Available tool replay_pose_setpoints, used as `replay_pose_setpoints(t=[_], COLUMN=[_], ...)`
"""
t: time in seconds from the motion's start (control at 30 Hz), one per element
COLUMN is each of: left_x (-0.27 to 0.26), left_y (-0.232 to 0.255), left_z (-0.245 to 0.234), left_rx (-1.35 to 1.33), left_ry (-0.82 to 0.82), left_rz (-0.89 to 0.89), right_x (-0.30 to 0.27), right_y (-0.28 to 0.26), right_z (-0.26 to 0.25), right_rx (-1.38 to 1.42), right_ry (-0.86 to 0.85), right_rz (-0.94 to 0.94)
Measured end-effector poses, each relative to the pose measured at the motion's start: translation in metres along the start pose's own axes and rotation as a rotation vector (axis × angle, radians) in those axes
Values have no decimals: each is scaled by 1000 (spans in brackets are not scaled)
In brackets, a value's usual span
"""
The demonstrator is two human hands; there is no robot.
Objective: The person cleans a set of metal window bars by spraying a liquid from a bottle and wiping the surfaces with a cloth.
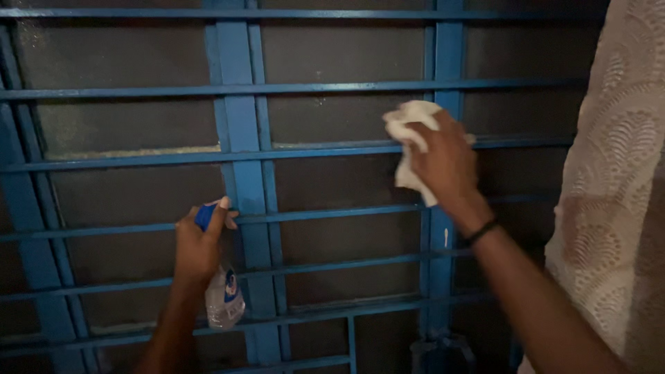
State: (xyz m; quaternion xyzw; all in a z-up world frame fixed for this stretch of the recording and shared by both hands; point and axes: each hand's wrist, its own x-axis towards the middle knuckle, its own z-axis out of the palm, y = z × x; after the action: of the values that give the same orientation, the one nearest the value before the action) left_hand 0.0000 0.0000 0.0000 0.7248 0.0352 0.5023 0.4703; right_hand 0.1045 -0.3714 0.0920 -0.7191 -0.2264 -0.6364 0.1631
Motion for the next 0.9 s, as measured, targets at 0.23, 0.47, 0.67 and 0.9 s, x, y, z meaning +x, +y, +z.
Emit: replay_pose_setpoints(t=[0.23, 0.47, 0.67, 0.9], left_x=[10, 3, 8, -5], left_y=[-10, -2, -9, 12], left_z=[4, 1, 3, 0], left_rx=[-198, -13, 60, -30], left_ry=[-6, 7, 100, 18], left_rz=[397, -4, 130, 32], right_x=[-1, 14, 20, 16], right_y=[-33, -136, -204, -116], right_z=[23, 64, 49, 26], right_rx=[-67, -136, -55, 134], right_ry=[167, 65, -141, -187], right_rz=[275, 186, -63, -177])
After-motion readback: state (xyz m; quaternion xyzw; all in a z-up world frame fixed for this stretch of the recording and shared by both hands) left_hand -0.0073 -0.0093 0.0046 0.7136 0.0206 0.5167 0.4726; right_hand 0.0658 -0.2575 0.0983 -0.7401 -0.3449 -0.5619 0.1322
